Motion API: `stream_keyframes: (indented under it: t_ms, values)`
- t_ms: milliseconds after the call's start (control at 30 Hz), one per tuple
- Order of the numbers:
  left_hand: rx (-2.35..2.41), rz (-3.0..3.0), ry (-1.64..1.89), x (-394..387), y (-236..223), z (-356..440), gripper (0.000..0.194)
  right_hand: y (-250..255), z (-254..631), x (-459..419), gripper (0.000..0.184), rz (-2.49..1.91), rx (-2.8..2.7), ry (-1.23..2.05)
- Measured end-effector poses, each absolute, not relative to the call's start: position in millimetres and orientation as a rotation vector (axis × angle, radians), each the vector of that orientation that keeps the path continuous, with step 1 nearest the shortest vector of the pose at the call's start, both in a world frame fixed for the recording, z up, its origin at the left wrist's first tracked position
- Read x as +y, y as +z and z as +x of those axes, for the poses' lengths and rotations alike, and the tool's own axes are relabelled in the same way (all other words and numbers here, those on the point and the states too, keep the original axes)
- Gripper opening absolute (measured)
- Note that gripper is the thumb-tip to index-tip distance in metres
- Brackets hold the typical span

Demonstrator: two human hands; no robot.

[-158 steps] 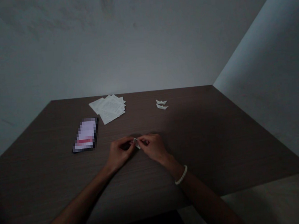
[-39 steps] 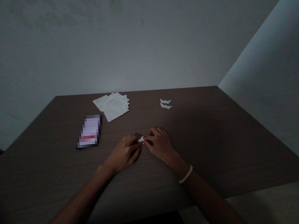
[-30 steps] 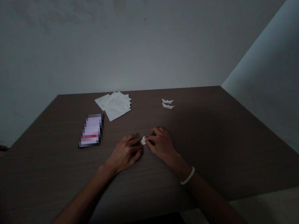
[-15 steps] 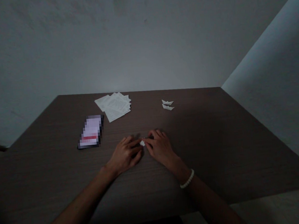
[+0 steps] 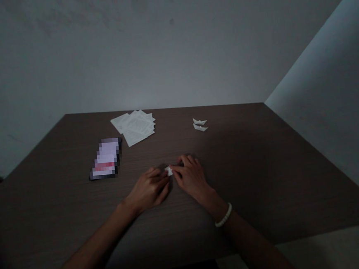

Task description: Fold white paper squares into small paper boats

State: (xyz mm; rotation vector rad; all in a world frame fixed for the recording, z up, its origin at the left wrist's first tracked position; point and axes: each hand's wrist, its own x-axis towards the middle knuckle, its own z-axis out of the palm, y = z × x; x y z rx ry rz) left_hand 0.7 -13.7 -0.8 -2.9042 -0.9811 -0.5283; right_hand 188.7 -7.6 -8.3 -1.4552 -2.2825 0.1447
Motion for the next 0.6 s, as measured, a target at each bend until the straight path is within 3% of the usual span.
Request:
stream_keyframes:
  t_ms: [333,500,600]
  values:
    - [-0.861,-3.035,-0.639,-14.4,-3.0,-2.4,0.028,-11.8,190.8,-3.7,0.021,-1.444,-2.261,0.181]
    - [-1.032,-2.944,-0.885,-9.6,-10.0,-4.1,0.024,-12.6,192.9,0.0,0.020,-1.407,-2.260,0.210]
    - [-1.101,-2.949,-0.853,-7.4,-11.0,-3.5,0.023,-12.5,193.4,1.8,0.020,-1.385,-2.262,0.239]
